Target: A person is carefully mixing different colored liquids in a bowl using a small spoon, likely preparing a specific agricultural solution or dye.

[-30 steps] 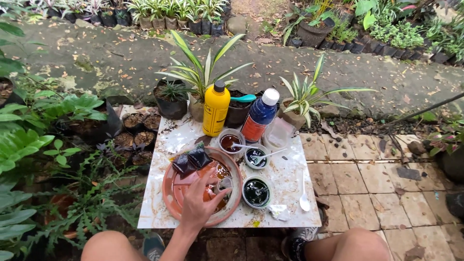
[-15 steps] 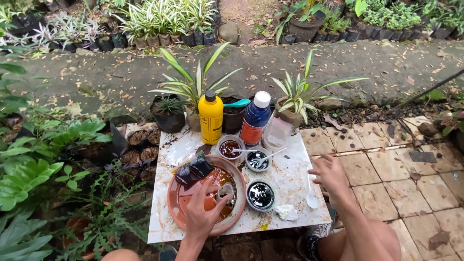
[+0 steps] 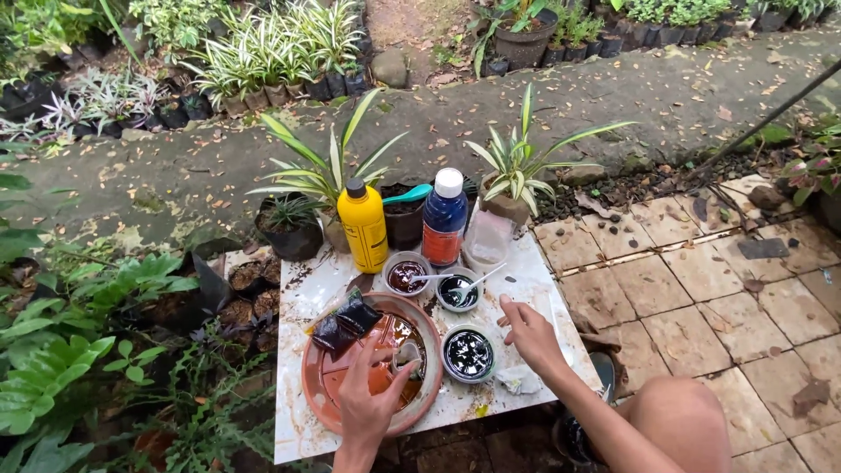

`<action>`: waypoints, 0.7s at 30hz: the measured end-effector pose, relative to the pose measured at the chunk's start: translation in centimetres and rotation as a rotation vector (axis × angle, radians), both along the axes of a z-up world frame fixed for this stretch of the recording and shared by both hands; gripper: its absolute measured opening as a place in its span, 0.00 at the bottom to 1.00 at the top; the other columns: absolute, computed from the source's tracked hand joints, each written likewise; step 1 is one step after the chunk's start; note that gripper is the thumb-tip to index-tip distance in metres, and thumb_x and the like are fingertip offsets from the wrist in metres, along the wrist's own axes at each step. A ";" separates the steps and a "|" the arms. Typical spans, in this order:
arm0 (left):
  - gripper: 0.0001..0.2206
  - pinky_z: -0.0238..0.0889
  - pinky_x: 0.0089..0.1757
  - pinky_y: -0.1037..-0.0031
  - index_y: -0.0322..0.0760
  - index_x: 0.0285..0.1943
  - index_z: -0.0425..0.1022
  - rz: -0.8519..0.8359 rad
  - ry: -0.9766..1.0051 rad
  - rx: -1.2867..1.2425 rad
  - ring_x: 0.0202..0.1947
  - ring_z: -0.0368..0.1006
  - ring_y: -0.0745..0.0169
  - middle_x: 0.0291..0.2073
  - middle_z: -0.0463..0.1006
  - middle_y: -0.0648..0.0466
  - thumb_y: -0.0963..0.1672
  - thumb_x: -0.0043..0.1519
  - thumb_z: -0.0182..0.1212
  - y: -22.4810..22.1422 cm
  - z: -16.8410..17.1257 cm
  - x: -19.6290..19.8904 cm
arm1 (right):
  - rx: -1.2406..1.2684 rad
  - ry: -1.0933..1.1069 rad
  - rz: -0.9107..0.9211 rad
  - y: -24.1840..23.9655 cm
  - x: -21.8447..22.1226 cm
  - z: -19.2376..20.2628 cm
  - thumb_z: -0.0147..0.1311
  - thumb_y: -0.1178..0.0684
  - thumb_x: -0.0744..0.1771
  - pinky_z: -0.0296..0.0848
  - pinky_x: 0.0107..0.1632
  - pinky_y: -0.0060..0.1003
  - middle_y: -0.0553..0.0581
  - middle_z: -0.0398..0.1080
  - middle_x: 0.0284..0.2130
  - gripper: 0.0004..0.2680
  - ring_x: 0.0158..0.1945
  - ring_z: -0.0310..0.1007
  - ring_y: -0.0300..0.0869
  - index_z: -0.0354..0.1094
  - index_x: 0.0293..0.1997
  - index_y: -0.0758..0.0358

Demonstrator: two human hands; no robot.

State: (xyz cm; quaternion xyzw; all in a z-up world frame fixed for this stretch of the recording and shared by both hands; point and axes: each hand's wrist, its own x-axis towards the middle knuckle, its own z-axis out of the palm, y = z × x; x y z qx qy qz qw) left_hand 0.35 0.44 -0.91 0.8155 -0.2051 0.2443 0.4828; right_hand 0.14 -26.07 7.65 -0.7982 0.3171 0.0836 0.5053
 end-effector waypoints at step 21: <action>0.34 0.73 0.54 0.67 0.34 0.68 0.64 -0.003 0.000 0.000 0.46 0.81 0.61 0.42 0.84 0.52 0.49 0.54 0.72 -0.6 1.0 0.0 | 0.215 -0.080 -0.051 1.1 -1.3 1.0 0.60 0.48 0.65 0.75 0.47 0.35 0.61 0.82 0.40 0.16 0.40 0.79 0.43 0.77 0.56 0.62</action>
